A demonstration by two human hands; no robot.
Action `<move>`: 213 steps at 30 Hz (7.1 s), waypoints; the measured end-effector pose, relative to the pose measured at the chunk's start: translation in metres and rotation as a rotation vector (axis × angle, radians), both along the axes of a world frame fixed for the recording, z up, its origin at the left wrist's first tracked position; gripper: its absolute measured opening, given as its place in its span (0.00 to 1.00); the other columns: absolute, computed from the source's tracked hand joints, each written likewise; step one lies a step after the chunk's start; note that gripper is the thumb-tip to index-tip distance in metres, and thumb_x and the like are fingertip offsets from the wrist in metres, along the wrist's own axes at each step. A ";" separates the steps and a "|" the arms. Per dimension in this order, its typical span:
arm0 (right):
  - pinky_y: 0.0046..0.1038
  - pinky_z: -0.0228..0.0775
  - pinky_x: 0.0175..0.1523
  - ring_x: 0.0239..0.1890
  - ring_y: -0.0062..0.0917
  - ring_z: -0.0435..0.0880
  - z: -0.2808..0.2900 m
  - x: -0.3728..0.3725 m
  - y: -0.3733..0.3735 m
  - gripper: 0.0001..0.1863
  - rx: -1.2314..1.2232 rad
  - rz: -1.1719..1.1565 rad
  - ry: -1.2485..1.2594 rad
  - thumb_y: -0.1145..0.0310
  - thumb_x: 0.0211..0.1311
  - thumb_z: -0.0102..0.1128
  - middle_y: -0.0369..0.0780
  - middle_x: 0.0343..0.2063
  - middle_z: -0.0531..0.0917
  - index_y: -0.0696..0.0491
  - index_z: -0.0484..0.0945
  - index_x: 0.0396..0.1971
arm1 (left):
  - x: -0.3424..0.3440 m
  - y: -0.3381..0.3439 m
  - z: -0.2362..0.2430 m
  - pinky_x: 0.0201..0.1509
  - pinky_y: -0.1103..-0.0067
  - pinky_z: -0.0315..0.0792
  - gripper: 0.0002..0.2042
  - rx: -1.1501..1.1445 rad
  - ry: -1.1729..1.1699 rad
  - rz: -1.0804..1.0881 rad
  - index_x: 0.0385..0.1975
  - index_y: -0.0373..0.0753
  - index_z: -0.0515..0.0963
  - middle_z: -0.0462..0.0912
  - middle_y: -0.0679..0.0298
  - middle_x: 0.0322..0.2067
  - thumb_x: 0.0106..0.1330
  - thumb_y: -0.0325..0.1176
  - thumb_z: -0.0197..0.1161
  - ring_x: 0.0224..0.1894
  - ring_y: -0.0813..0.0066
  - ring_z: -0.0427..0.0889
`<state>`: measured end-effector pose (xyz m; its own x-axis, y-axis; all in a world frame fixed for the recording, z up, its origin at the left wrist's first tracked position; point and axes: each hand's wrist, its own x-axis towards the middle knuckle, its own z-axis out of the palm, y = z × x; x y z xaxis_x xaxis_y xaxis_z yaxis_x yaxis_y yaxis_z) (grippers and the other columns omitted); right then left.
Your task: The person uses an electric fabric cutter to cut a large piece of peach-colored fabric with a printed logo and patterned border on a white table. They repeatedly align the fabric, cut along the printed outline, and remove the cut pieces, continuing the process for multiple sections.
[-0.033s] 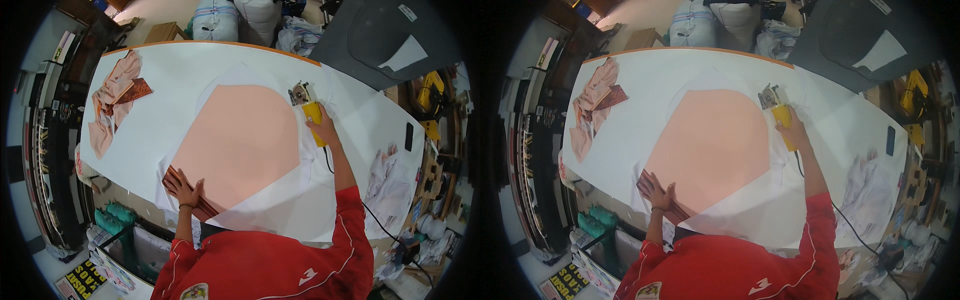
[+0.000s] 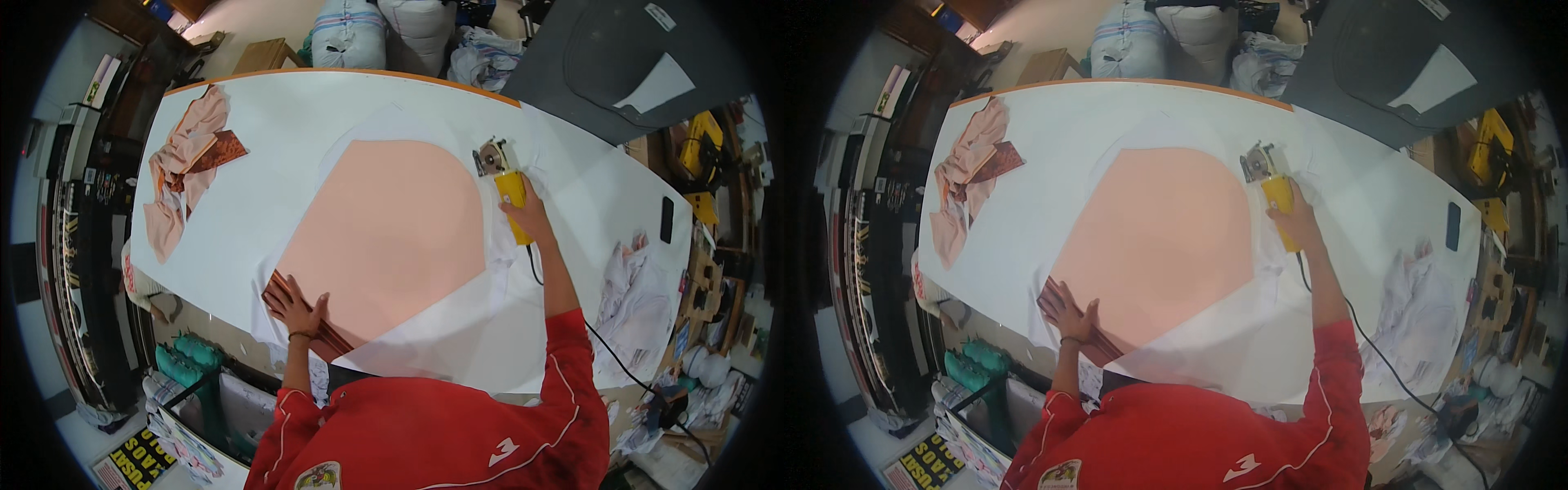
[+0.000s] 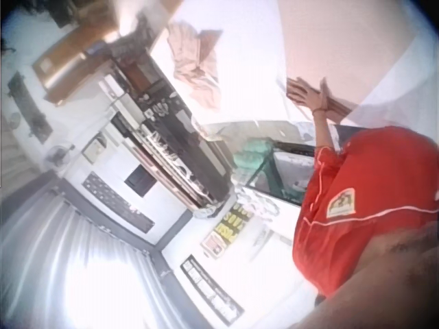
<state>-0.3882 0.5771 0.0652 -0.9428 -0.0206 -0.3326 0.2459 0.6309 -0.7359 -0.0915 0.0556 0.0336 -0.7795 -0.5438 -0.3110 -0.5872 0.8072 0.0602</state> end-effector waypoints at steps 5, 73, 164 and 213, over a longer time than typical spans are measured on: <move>0.37 0.80 0.59 0.55 0.38 0.86 0.022 0.101 0.014 0.49 -0.165 -0.232 -0.168 0.66 0.59 0.74 0.47 0.58 0.84 0.48 0.57 0.79 | -0.045 -0.099 -0.002 0.75 0.30 0.29 0.62 0.048 -0.068 -0.094 0.84 0.60 0.39 0.25 0.41 0.82 0.54 0.80 0.65 0.80 0.26 0.21; 0.56 0.79 0.47 0.43 0.60 0.87 0.051 0.403 -0.087 0.40 0.388 -0.578 -0.201 0.57 0.56 0.70 0.59 0.40 0.86 0.51 0.63 0.67 | 0.026 -0.047 -0.032 0.82 0.48 0.46 0.39 -0.087 0.493 -0.397 0.79 0.44 0.60 0.48 0.45 0.81 0.73 0.56 0.60 0.81 0.39 0.47; 0.33 0.82 0.37 0.32 0.31 0.87 -0.006 0.031 -0.050 0.27 -0.250 -0.329 -0.039 0.64 0.57 0.74 0.46 0.38 0.85 0.60 0.74 0.53 | -0.135 -0.061 0.000 0.78 0.50 0.54 0.39 0.034 0.658 -0.070 0.74 0.36 0.67 0.64 0.39 0.70 0.71 0.57 0.65 0.73 0.38 0.60; 0.54 0.79 0.48 0.44 0.58 0.87 0.046 0.468 -0.011 0.41 0.393 -0.297 -0.076 0.57 0.52 0.72 0.56 0.41 0.87 0.51 0.67 0.67 | 0.075 0.129 0.027 0.74 0.61 0.67 0.20 0.489 0.384 -1.492 0.59 0.44 0.81 0.80 0.58 0.63 0.70 0.43 0.68 0.69 0.64 0.76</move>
<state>0.0801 0.5660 0.1117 -0.8617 0.3863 -0.3291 0.5009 0.7514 -0.4296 -0.0167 0.1850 0.0610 -0.5641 0.8184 0.1099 0.7723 0.4758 0.4209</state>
